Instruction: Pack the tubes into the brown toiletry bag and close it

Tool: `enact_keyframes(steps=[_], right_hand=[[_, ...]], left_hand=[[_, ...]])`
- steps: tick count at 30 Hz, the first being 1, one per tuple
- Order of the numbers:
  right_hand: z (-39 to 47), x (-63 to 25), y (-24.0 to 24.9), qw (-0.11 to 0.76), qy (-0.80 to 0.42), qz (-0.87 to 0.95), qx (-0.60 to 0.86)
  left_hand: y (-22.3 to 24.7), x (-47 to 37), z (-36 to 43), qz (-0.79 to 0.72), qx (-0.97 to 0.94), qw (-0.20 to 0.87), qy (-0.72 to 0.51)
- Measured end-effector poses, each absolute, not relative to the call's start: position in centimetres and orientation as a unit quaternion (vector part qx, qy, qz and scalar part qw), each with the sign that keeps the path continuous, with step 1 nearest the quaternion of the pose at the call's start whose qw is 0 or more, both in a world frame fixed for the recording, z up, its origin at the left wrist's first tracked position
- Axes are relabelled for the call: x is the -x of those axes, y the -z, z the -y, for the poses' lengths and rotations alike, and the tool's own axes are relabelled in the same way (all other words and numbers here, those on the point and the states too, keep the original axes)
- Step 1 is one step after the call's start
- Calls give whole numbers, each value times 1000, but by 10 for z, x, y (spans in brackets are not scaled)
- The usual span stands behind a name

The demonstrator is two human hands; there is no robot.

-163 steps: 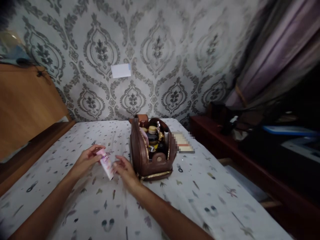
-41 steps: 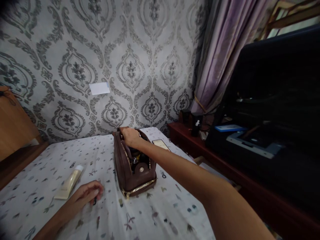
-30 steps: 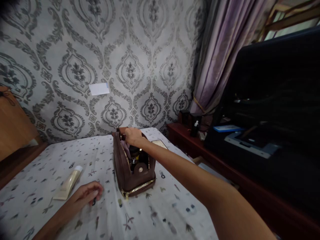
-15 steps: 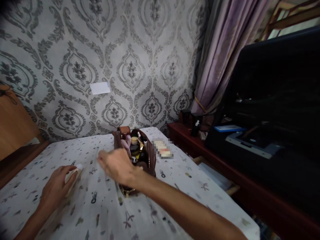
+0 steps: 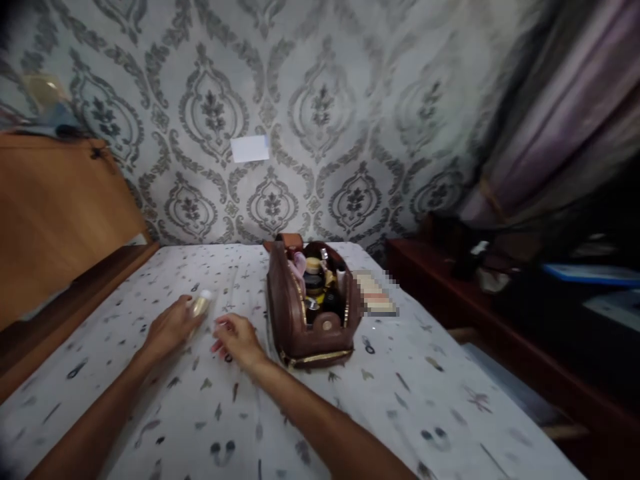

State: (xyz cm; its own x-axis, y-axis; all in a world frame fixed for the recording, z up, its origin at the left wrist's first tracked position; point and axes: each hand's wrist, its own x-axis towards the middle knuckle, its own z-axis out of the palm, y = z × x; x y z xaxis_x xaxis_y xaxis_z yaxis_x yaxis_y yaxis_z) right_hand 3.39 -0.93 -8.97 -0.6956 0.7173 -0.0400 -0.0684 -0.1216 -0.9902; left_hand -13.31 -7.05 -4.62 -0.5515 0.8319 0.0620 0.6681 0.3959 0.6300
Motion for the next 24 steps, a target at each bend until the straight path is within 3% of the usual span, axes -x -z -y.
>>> enact_keyframes(steps=[2,9,17,24], right_hand=[[9,-33,101,303,-735,555,245],[15,-42,95,306,-778,510,200],[14,-39,96,336,-768,502,213],[14,-37,98,354,-745,523,216]], left_hand=[[49,137,67,-775,-412,238,-416],[49,125,63,-608,-403,432,-530],[51,109,66,-427,-395,559,-591],[50,107,70,-435,-392,558,-588]])
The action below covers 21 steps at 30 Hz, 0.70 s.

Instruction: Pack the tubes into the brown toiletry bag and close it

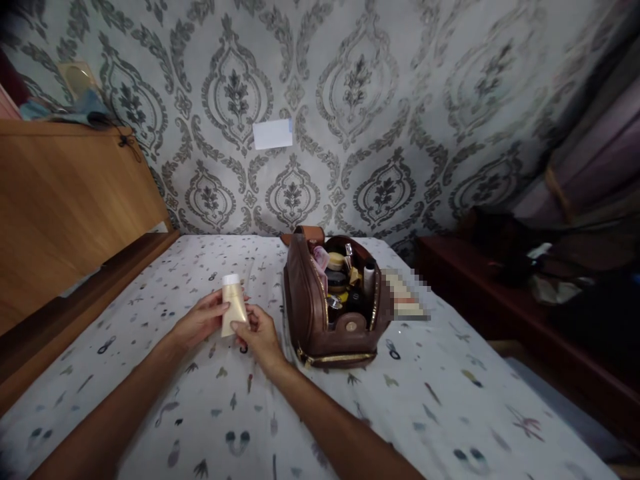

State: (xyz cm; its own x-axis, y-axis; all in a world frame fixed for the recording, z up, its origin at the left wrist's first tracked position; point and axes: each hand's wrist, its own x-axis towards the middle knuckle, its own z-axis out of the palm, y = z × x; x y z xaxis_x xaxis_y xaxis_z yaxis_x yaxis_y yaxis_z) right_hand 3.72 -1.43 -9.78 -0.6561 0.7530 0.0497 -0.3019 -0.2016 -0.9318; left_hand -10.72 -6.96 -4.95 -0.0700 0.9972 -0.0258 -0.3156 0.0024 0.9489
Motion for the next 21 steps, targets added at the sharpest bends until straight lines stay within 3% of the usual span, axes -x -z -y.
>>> enact_keyframes(steps=[11,21], right_hand=[[18,-39,93,368,-728,548,184],[27,-68,51,372,-758,517,138]], left_hand=[[48,105,78,-427,-394,585,-566],[46,103,80,-406,-442,582,-549]])
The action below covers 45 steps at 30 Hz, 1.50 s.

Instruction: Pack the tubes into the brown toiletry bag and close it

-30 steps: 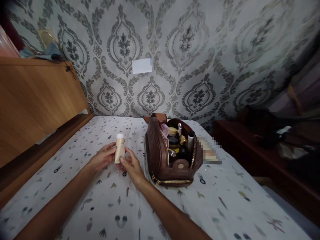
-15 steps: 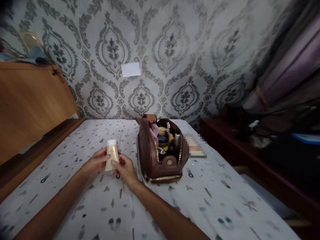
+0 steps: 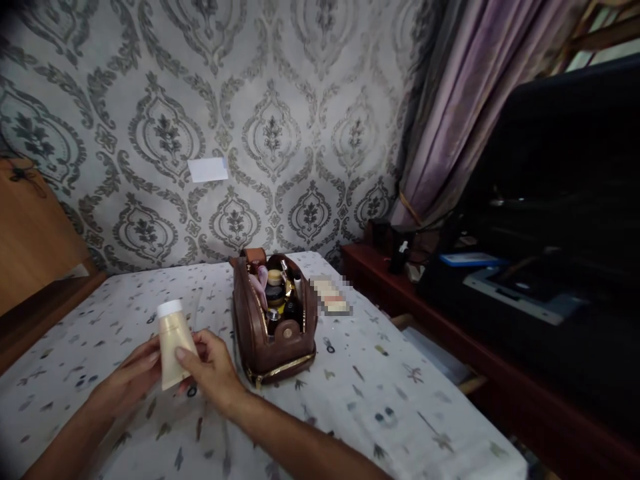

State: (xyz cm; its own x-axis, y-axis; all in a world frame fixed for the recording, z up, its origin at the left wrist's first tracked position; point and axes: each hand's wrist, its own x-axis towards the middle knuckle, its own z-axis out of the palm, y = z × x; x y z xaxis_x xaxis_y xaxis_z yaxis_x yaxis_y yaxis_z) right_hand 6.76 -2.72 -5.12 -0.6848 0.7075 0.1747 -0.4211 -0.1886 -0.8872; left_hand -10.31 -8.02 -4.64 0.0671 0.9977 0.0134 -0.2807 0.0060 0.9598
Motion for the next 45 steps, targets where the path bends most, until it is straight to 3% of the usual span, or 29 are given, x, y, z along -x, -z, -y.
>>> enact_keyframes(steps=[11,22,32,41,45], right_hand=[[43,-89,42,441,-724,514,133],[52,-107,36,495,-509,644,283],[63,-150,19,519,-426,705,228],[9,-198,-35,670,-285,588,353],[-21,-200,-36,642,-252,623,369]], left_hand=[[46,78,82,-399,-533,556,-497],[62,86,76,-450,-525,524,-497],[49,78,79,-470,-518,513,-498],[56,80,77,-481,-544,544,-421],[54,76,80,-490,-560,543,-390]])
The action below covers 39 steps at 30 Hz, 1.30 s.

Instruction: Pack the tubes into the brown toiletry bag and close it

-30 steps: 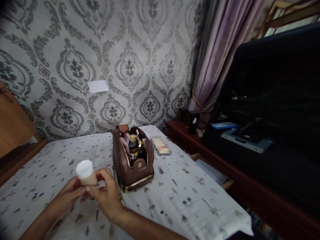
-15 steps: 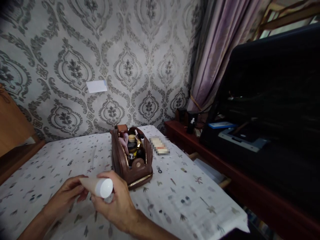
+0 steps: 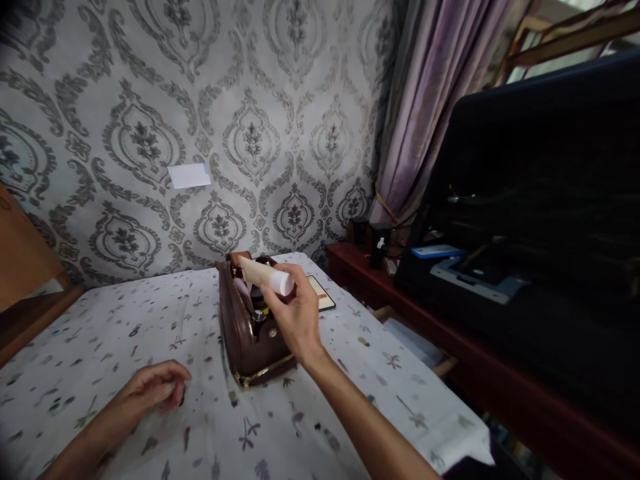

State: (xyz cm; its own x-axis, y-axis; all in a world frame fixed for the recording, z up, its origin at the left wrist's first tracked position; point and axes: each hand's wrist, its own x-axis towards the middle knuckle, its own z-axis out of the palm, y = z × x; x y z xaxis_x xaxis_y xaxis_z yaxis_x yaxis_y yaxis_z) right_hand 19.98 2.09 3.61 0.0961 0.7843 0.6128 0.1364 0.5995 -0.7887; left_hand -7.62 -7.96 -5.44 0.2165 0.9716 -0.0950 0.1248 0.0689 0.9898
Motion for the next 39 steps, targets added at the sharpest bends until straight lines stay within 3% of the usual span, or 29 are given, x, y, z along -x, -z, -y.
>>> enact_keyframes(steps=[17,24,35,39], right_hand=[[-50,-170,-33,344,27,778,525],[-50,-172,-27,331,75,801,493],[-46,-181,-31,269,23,836,477],[-45,-190,-36,383,-15,811,441]], left_hand=[[64,80,77,-453,-600,556,-355],[62,77,77,-454,-590,581,-329],[75,80,75,-457,-588,591,-311],[75,79,75,-450,-593,589,-315]])
